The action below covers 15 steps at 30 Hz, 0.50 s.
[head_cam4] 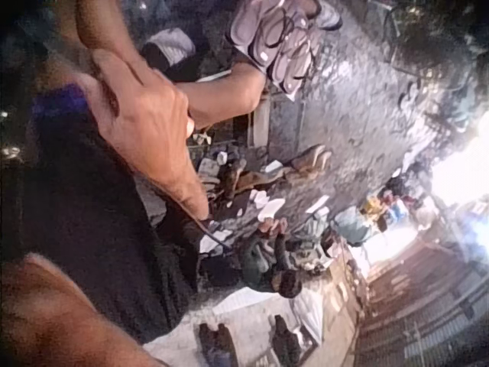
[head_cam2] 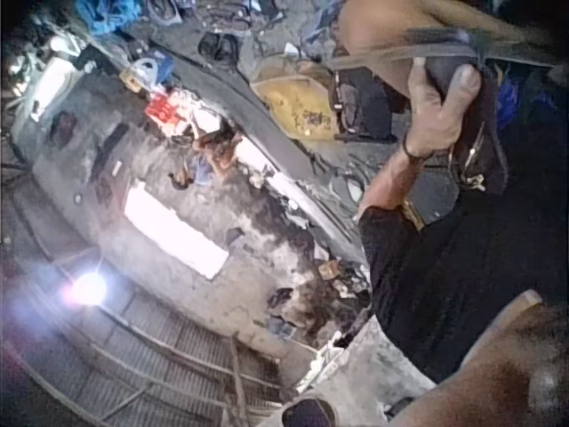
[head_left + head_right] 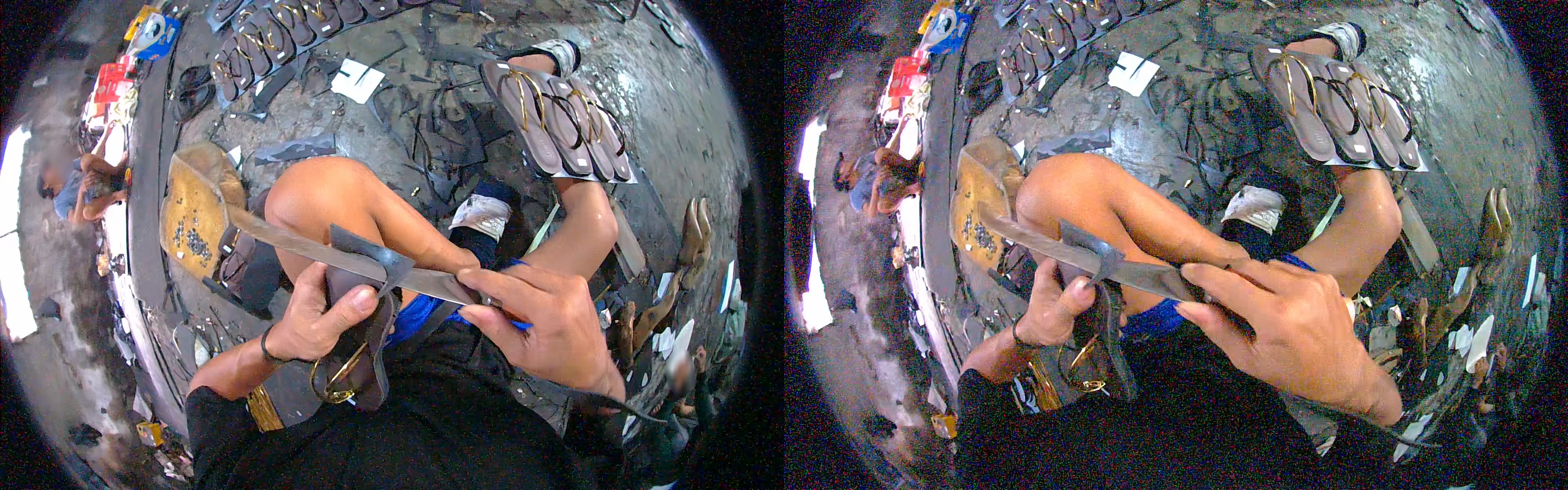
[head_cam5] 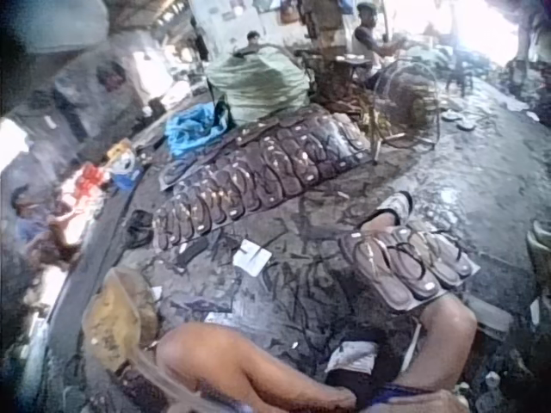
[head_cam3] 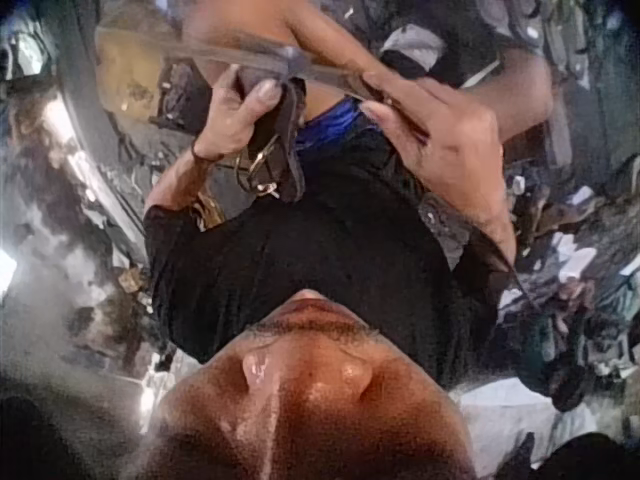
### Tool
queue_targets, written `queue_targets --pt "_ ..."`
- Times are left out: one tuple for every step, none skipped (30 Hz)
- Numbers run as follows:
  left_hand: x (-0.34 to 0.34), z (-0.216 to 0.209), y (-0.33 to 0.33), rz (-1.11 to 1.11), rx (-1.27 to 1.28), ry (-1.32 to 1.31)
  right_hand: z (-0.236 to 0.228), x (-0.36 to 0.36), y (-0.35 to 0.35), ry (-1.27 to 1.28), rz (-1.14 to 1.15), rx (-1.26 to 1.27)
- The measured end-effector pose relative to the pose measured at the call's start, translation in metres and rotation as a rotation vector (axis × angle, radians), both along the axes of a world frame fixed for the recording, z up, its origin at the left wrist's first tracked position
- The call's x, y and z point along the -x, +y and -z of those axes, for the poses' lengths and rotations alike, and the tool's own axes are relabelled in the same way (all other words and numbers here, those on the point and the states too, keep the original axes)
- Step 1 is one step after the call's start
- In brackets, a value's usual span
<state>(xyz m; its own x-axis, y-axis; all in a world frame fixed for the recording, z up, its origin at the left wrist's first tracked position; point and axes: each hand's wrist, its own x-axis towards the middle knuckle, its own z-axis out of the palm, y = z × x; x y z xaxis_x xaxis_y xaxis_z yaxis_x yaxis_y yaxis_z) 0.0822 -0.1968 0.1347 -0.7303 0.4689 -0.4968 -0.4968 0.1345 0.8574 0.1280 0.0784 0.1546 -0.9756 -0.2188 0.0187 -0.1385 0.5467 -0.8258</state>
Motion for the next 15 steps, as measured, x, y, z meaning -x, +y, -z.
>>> queue_targets --pt "0.001 -0.001 0.002 0.038 -0.004 0.010 -0.008 0.006 -0.001 -0.013 0.003 0.009" --pt "0.000 -0.002 0.003 0.054 0.005 0.008 -0.010 0.013 -0.002 -0.031 -0.038 0.031" --pt "-0.001 -0.002 0.004 0.067 0.015 0.005 -0.012 0.021 -0.003 -0.048 -0.080 0.054" --pt "-0.002 -0.008 0.007 0.089 0.050 0.046 -0.014 0.031 -0.003 -0.065 -0.126 0.077" --pt "0.002 -0.016 0.014 0.119 0.084 0.092 -0.019 0.043 -0.002 -0.110 -0.231 0.016" --pt "0.005 -0.024 0.018 0.146 0.118 0.139 -0.020 0.049 -0.002 -0.154 -0.243 0.047" --pt "0.011 -0.032 0.019 0.161 0.164 0.148 -0.023 0.055 -0.002 -0.185 -0.256 0.076" --pt "0.029 -0.047 0.022 0.268 0.223 0.096 -0.023 0.057 -0.002 -0.217 -0.257 0.097" --pt "0.054 -0.068 0.027 0.379 0.285 0.043 -0.005 0.055 -0.003 -0.199 -0.218 0.269" --pt "0.065 -0.085 0.031 0.465 0.360 -0.012 0.014 0.054 -0.004 -0.170 -0.210 0.450" --pt "0.067 -0.088 0.034 0.347 0.558 0.511 0.025 0.048 -0.012 -0.182 -0.151 0.573" --pt "0.069 -0.089 0.037 0.201 0.737 1.032 0.028 0.044 -0.015 -0.182 -0.091 0.631" --pt "0.064 -0.097 0.032 0.146 0.725 0.942 0.030 0.036 -0.014 -0.171 -0.007 0.683" --pt "0.042 -0.074 0.003 0.172 0.274 0.696 0.035 0.028 -0.018 -0.183 0.054 0.716" --pt "0.021 -0.054 -0.001 0.332 0.025 0.452 0.036 0.024 -0.026 -0.196 0.079 0.770"
